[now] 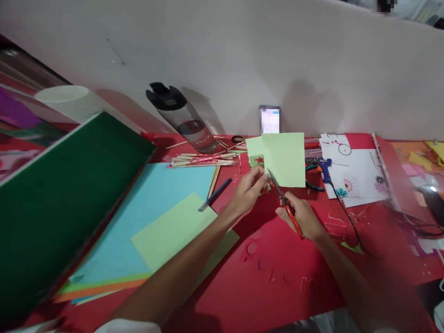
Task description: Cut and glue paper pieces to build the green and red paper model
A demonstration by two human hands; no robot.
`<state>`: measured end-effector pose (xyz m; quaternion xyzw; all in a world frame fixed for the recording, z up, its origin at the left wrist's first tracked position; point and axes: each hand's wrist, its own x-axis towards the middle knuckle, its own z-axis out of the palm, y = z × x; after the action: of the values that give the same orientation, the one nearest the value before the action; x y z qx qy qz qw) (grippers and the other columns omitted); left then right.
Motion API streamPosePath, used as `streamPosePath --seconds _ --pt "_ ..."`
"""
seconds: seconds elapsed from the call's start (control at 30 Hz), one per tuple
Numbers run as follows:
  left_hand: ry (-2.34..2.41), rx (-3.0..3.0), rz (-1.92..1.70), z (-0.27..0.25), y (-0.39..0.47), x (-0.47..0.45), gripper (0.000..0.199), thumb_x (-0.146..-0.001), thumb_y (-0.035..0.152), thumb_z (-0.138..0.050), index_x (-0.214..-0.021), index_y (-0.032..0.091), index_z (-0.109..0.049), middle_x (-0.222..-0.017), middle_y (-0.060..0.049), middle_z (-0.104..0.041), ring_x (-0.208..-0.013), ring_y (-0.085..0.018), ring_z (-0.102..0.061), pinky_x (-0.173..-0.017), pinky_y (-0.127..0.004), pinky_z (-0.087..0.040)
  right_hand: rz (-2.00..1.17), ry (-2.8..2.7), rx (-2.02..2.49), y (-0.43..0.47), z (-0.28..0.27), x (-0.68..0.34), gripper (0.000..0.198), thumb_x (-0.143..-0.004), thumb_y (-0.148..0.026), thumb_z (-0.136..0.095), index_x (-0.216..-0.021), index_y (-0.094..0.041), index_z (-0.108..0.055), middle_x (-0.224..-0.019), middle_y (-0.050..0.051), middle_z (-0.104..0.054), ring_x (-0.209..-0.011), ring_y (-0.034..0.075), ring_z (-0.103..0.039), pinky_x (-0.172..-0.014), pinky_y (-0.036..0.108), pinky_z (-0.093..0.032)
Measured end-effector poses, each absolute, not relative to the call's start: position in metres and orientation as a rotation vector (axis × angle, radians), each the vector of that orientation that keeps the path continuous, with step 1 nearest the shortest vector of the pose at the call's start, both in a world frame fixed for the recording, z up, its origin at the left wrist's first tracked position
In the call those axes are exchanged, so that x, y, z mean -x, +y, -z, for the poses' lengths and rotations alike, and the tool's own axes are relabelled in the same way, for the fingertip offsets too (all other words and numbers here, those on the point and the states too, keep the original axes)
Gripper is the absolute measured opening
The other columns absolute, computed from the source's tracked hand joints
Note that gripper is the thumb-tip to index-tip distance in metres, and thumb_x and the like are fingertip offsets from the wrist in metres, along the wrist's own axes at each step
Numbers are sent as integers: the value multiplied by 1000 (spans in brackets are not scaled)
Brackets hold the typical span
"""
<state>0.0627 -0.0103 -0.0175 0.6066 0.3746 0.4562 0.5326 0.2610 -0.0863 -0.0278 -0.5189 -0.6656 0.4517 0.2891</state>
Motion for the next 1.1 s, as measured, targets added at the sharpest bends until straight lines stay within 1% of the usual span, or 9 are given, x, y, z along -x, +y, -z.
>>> streamPosePath --seconds 0.23,0.53,0.77,1.1 --pt "908 -1473 -1073 17 -11 -62 25 -103 40 -51 -85 23 -46 -72 4 -51 -65 -15 -49 -66 -30 -40 -1218 -1772 1386 -86 29 -261 31 -101 -54 -61 -101 -24 -53 -69 -7 -48 -57 12 -45 -54 24 -32" --pt "919 -1498 -1058 15 -12 -62 27 -103 42 -51 -85 23 -45 -72 3 -53 -65 -15 -50 -66 -30 -41 -1231 -1768 1425 -86 27 -261 35 -100 -58 -60 -101 -24 -54 -68 -6 -52 -56 13 -47 -53 23 -36" --pt "951 -1551 -1049 15 -11 -61 25 -104 39 -48 -85 23 -45 -72 3 -51 -65 -15 -48 -65 -30 -39 -1189 -1786 1413 -86 31 -261 33 -103 -57 -59 -100 -24 -54 -67 -7 -49 -56 12 -44 -54 24 -32" --pt "941 -1548 -1038 14 -12 -60 26 -104 40 -49 -84 23 -45 -71 3 -52 -64 -15 -48 -64 -29 -38 -1164 -1803 1417 -85 30 -261 36 -103 -60 -57 -98 -24 -54 -66 -7 -50 -54 12 -43 -53 24 -31"
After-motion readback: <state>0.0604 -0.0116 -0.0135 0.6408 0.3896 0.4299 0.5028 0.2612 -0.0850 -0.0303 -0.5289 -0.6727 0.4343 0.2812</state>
